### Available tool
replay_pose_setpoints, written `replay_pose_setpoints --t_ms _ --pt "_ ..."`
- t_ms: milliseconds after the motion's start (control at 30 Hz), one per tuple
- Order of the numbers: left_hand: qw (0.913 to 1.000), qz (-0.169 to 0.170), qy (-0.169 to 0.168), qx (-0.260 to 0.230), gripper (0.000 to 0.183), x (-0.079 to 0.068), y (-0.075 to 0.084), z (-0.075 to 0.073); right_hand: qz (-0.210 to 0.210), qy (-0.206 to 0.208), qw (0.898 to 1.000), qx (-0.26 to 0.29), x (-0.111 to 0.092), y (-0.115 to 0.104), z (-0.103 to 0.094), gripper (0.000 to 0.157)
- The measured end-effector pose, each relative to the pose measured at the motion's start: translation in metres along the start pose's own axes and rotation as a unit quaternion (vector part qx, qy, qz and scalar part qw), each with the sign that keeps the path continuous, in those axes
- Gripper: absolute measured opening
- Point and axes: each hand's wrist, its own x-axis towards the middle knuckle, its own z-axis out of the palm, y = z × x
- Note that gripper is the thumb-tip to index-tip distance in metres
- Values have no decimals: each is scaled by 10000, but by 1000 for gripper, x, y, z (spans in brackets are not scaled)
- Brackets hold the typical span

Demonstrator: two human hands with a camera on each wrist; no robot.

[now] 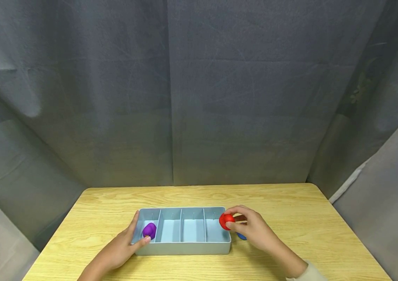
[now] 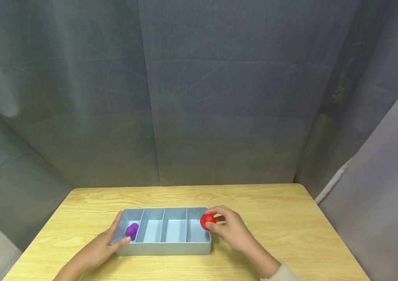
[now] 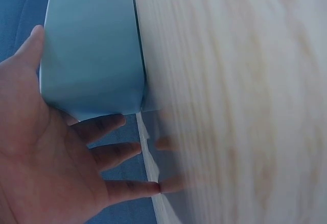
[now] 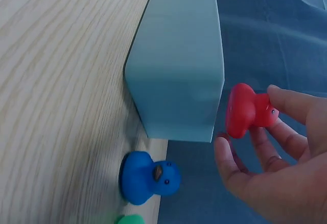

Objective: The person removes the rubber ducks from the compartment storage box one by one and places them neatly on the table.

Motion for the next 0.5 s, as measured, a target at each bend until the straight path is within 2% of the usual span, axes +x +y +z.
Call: replay_pose_setpoints --t_ms 200,500 --pt "10000 15 18 -15 96 0 -1 1 142 149 9997 -95 -6 3 -10 29" --pt "10000 30 64 -16 96 1 -2 1 566 426 9972 -254 -14 9 -22 27"
